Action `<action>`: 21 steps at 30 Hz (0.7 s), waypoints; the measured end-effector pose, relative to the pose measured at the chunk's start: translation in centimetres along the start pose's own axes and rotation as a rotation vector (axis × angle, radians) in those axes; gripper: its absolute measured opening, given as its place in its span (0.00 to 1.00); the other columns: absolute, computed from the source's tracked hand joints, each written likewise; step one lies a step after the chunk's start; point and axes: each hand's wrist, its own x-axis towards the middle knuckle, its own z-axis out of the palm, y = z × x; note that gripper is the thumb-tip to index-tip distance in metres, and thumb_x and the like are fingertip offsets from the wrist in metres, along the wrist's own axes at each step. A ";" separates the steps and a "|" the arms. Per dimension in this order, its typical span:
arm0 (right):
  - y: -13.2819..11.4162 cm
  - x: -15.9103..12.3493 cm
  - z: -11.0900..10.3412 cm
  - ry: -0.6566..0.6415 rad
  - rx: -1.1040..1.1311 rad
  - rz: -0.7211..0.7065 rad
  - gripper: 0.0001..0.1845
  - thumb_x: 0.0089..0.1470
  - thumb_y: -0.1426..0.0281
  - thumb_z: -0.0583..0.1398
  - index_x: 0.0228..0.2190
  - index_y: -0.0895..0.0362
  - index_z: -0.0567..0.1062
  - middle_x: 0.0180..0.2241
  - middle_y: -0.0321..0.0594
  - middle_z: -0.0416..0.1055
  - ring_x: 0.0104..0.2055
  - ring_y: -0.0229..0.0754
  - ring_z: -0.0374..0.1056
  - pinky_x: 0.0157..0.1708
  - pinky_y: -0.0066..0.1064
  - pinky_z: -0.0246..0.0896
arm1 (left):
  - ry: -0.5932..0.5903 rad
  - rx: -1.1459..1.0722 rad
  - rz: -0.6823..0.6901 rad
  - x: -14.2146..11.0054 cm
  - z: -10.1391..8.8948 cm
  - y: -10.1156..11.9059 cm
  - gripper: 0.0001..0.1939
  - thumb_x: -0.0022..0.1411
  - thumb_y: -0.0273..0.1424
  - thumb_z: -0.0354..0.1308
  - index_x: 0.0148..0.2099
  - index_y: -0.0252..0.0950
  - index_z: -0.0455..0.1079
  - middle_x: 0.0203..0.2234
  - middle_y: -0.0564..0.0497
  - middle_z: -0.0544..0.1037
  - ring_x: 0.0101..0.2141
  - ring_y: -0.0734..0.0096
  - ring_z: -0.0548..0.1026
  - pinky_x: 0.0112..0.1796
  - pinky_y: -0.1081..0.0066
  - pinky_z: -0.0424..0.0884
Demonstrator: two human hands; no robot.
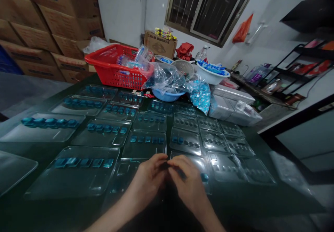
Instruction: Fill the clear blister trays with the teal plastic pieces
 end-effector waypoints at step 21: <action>0.4 -1.0 0.6 0.102 0.049 -0.002 0.09 0.50 0.76 0.53 0.34 0.56 0.68 0.30 0.39 0.65 0.33 0.40 0.61 0.33 0.32 0.58 | -0.113 -0.403 -0.222 0.7 -0.3 -0.7 0.08 0.52 0.33 0.56 0.27 0.32 0.65 0.18 0.52 0.69 0.18 0.79 0.65 0.17 0.79 0.56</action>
